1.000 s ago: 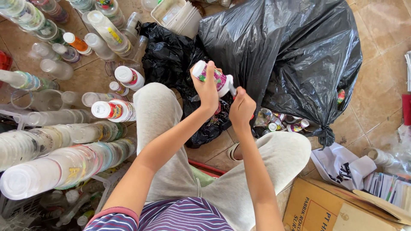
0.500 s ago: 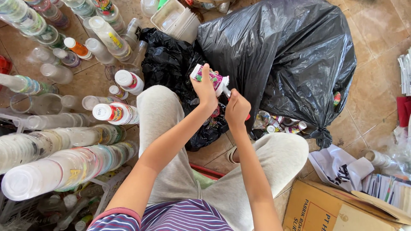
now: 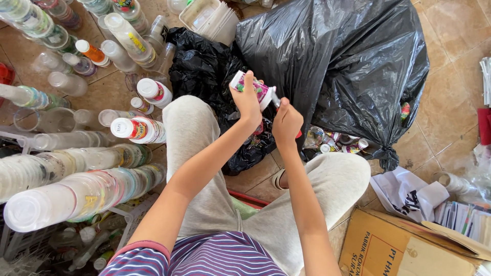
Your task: The person sits cross-legged on the floor and uses a red utility knife to cut the plastic labels off of white cylindrical containers. They hold the container in one hand and carefully slice around the circumference with the knife, then place the processed containers into a nearby white plastic basket.
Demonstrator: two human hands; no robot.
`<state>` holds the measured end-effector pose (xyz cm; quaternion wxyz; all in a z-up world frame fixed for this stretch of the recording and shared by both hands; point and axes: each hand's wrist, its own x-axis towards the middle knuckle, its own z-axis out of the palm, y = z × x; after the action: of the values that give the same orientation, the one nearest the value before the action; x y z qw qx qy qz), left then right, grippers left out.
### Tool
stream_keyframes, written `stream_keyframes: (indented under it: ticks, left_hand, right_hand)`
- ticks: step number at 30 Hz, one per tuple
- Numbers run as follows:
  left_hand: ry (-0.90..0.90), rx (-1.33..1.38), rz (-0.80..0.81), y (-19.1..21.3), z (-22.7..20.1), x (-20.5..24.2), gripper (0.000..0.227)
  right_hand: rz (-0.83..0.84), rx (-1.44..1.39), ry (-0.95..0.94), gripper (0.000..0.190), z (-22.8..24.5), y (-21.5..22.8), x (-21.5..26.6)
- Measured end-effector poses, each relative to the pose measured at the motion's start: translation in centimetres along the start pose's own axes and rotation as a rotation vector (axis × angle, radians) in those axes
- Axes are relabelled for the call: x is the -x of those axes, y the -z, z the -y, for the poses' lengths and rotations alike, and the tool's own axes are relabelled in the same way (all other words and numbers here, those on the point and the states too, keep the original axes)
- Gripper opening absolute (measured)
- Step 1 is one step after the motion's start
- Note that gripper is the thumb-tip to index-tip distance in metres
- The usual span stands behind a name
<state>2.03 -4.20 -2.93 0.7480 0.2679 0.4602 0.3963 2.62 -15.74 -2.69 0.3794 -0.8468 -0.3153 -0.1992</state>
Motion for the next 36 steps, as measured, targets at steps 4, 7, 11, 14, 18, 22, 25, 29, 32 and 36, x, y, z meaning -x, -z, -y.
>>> stream_keyframes:
  ticks: [4, 7, 11, 14, 18, 22, 25, 29, 32, 36]
  left_hand:
    - [-0.013, 0.006, 0.032, 0.2, -0.5, 0.7, 0.043]
    - [0.015, 0.004, 0.046, 0.3, -0.4, 1.0, 0.039]
    - [-0.003, -0.004, 0.053, 0.0, -0.2, 0.6, 0.04]
    - [0.038, -0.082, 0.122, 0.0, -0.4, 0.9, 0.04]
    - [0.017, -0.39, 0.413, 0.2, -1.3, -0.4, 0.048]
    - [-0.122, -0.758, 0.55, 1.5, -0.3, -3.0, 0.06]
    - [-0.264, -1.16, 0.643, 2.0, -0.9, -2.7, 0.058]
    - [-0.449, -1.619, 0.857, 3.1, 2.4, -3.2, 0.064]
    - [-0.564, -1.782, 1.06, 1.2, -2.7, 3.4, 0.072]
    - [-1.349, -1.515, 1.073, 0.2, -8.1, 20.6, 0.036]
  right_hand:
    - [-0.011, -0.003, -0.027, 0.06, -0.2, -0.5, 0.0]
    - [-0.044, 0.045, -0.009, 0.06, -0.4, -0.4, -0.2]
    - [0.06, 0.049, -0.16, 0.064, -1.0, -0.9, 0.4]
    - [0.143, 0.034, -0.336, 0.066, -0.6, 0.1, -1.2]
    - [0.238, -0.013, -0.668, 0.07, -2.7, 1.8, -2.8]
    - [0.333, -0.051, -0.771, 0.077, -5.6, 3.6, -3.3]
    - [0.405, -0.098, -0.776, 0.075, -8.1, 3.3, -2.4]
    - [0.429, -0.303, -0.895, 0.06, -9.6, 3.6, -2.0]
    - [0.37, -0.359, -0.935, 0.053, -10.6, 4.0, -2.5]
    - [0.323, -0.383, -0.99, 0.041, -12.4, 4.4, -2.3]
